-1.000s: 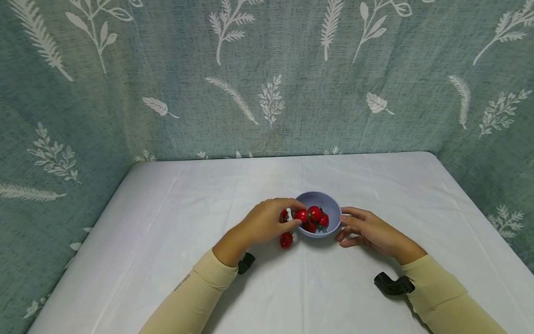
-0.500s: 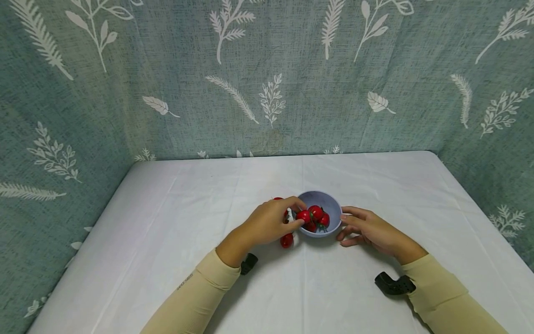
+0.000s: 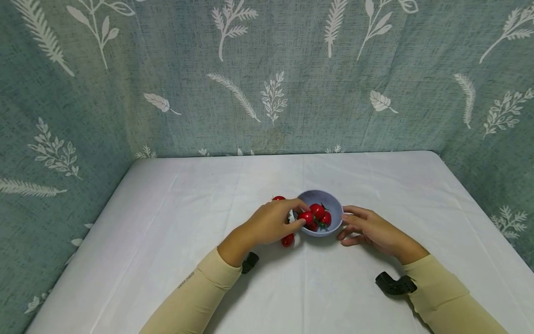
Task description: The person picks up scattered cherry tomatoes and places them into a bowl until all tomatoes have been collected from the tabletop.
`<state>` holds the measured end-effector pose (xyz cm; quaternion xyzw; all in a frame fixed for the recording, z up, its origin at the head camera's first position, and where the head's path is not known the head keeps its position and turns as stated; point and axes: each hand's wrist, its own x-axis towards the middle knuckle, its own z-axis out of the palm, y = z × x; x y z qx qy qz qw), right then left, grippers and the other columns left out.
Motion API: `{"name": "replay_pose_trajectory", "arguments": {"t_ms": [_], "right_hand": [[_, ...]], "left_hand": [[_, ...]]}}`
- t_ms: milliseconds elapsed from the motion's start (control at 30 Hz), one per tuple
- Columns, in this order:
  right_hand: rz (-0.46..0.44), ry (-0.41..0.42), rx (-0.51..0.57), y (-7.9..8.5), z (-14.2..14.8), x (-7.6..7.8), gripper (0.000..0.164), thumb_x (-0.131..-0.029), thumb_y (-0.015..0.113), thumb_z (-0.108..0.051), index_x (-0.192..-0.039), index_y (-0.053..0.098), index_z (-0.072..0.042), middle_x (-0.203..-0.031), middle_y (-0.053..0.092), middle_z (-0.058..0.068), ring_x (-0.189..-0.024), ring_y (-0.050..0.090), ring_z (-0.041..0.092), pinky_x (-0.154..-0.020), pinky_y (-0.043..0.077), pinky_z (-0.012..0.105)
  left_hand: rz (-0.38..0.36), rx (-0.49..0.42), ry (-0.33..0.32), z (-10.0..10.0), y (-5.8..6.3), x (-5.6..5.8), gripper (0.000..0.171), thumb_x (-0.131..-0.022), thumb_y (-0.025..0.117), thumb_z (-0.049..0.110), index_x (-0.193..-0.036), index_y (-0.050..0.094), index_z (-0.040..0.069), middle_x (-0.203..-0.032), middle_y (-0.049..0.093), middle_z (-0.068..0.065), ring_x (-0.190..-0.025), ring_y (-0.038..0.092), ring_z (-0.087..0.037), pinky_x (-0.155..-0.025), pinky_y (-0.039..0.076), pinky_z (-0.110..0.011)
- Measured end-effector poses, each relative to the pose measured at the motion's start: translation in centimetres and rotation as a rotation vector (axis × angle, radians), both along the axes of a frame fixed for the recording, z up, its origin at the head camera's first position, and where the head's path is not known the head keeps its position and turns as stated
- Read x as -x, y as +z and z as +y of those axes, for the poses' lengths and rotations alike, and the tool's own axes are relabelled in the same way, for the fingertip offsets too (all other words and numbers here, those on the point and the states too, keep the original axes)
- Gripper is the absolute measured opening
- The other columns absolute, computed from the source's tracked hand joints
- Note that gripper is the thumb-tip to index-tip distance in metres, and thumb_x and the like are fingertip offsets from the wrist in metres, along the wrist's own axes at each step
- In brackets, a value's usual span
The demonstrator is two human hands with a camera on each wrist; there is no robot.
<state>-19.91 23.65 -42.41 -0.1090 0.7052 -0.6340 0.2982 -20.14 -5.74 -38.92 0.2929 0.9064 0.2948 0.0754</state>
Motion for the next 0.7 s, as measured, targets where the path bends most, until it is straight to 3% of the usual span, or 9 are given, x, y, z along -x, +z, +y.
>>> {"name": "replay_pose_trajectory", "arguments": {"t_ms": [367, 700], "right_hand": [[0.010, 0.003, -0.008, 0.11, -0.10, 0.01, 0.061, -0.107, 0.046, -0.027, -0.152, 0.024, 0.008, -0.108, 0.067, 0.005, -0.096, 0.070, 0.017, -0.084, 0.060, 0.035], [0.005, 0.005, -0.005, 0.14, 0.01, -0.04, 0.062, -0.107, 0.046, -0.028, -0.152, 0.024, 0.008, -0.107, 0.068, 0.005, -0.095, 0.070, 0.017, -0.083, 0.060, 0.034]], "left_hand": [[0.025, 0.005, -0.038, -0.05, 0.14, -0.12, 0.026, -0.099, 0.062, 0.030, -0.123, 0.067, 0.024, -0.111, 0.070, 0.012, -0.079, 0.057, -0.005, -0.074, 0.048, -0.024], [0.042, -0.007, -0.036, -0.12, 0.22, -0.01, 0.025, -0.100, 0.061, 0.031, -0.123, 0.068, 0.024, -0.109, 0.070, 0.012, -0.077, 0.057, -0.005, -0.070, 0.048, -0.024]]}}
